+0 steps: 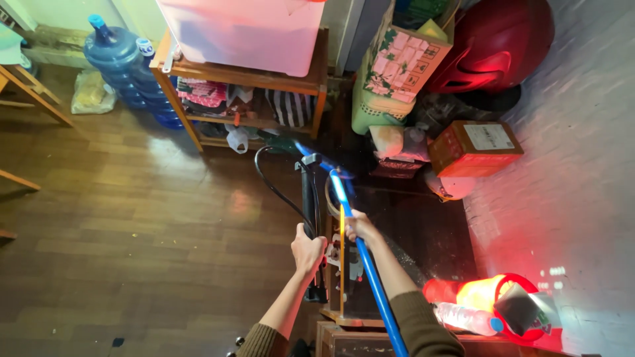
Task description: Sweep the floor and tidy items on a table and around chairs.
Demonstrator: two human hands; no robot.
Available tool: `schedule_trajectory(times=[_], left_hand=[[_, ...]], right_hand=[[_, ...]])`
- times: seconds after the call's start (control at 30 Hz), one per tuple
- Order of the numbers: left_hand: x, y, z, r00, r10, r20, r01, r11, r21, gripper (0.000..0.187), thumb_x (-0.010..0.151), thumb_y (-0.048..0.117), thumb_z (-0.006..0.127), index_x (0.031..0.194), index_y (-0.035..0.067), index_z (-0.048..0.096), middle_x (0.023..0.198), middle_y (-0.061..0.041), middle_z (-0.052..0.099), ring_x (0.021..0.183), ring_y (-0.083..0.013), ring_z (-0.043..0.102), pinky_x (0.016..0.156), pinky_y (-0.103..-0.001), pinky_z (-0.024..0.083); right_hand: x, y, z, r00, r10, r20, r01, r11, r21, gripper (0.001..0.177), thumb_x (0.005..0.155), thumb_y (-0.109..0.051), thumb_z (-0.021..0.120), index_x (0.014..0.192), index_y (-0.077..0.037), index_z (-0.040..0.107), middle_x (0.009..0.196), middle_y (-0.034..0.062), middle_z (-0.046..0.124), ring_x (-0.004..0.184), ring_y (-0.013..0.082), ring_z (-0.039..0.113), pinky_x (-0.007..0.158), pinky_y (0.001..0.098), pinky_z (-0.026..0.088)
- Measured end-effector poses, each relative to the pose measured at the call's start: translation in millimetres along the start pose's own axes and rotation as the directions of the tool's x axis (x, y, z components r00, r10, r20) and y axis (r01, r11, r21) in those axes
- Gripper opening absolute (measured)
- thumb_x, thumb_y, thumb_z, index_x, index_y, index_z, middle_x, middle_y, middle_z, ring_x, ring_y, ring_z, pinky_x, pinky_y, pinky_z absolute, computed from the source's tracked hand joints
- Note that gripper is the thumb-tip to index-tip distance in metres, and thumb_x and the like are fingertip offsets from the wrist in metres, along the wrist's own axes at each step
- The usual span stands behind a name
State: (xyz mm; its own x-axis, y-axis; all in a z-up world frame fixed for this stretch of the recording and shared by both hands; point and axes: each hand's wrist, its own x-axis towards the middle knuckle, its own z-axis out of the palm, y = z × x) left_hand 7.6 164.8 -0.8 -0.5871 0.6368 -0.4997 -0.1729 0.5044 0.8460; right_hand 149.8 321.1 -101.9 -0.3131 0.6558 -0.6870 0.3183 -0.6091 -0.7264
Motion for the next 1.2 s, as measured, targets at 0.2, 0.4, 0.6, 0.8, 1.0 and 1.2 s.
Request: schedule_trajectory(times=[0.2,0.4,0.6,0.8,1.0,1.2], left_hand=[[-17.6,8.7,-11.0,0.997,-0.053,0.057,0.055,0.998,-0.038,0.03,0.071,0.006,0.062,0.101,0.005,0.056,0.068,-0.018,0.067,0.053,-0.031,0.067,0.054,-0.045,0.055],[-32.1,-17.3,-20.2,0.996,0.003,0.084,-0.008,0.998,0.06,0.032,0.071,0.008,0.064,0.102,0.007,0.057,0.072,-0.018,0.071,0.062,-0.0313,0.07,0.063,-0.045,0.056],[-48.4,-47.8,-37.1,0.991,0.003,0.134,-0.023,0.989,0.148,0.033,0.072,0.01,0.065,0.103,0.007,0.057,0.072,-0.021,0.069,0.066,-0.0371,0.073,0.066,-0.047,0.057],[-56.9,-86.6,-34.7,0.966,0.153,0.206,-0.193,0.963,0.189,0.035,0.07,0.009,0.069,0.103,0.007,0.057,0.071,-0.02,0.069,0.066,-0.0342,0.07,0.067,-0.045,0.055],[-101.1,-65.3,-32.1,0.922,0.012,0.388,-0.106,0.969,0.221,0.036,0.069,0.008,0.066,0.104,0.007,0.057,0.069,-0.017,0.068,0.061,-0.0314,0.071,0.062,-0.044,0.056],[-104.6,-102.2,-14.5,0.876,0.132,0.463,-0.248,0.948,0.199,0.035,0.069,0.01,0.069,0.102,0.006,0.058,0.069,-0.017,0.069,0.061,-0.0318,0.069,0.064,-0.042,0.054]], right_hand=[[-24.4,17.4,-10.1,0.999,-0.024,0.029,0.019,0.989,0.15,0.02,0.1,-0.011,0.049,0.118,-0.016,0.056,0.066,-0.0001,0.049,0.042,0.0047,0.037,0.034,0.0212,0.029],[-61.5,63.0,-19.7,0.986,0.049,-0.159,-0.041,0.998,0.054,0.017,0.103,-0.012,0.051,0.119,-0.015,0.054,0.067,0.0015,0.047,0.044,0.0074,0.04,0.036,0.024,0.033],[-122.8,127.0,14.0,0.985,0.159,0.068,-0.169,0.969,0.18,0.023,0.102,-0.014,0.05,0.124,-0.019,0.055,0.068,-0.001,0.046,0.044,0.0049,0.037,0.035,0.0206,0.029],[-223.3,133.0,16.7,0.975,0.101,-0.198,-0.063,0.98,0.189,0.039,0.098,-0.015,0.055,0.135,-0.027,0.053,0.064,-0.0039,0.042,0.042,0.0037,0.036,0.035,0.0214,0.029],[-232.3,200.6,-87.6,0.829,0.077,-0.554,-0.071,0.997,0.032,0.033,0.097,-0.013,0.056,0.129,-0.018,0.048,0.055,0.0003,0.041,0.039,0.0128,0.044,0.033,0.0298,0.037],[-175.1,231.4,-175.3,0.861,0.009,-0.508,0.042,0.995,0.088,0.007,0.099,-0.01,0.057,0.104,-0.006,0.059,0.059,0.0023,0.052,0.041,0.0119,0.046,0.036,0.0299,0.035]])
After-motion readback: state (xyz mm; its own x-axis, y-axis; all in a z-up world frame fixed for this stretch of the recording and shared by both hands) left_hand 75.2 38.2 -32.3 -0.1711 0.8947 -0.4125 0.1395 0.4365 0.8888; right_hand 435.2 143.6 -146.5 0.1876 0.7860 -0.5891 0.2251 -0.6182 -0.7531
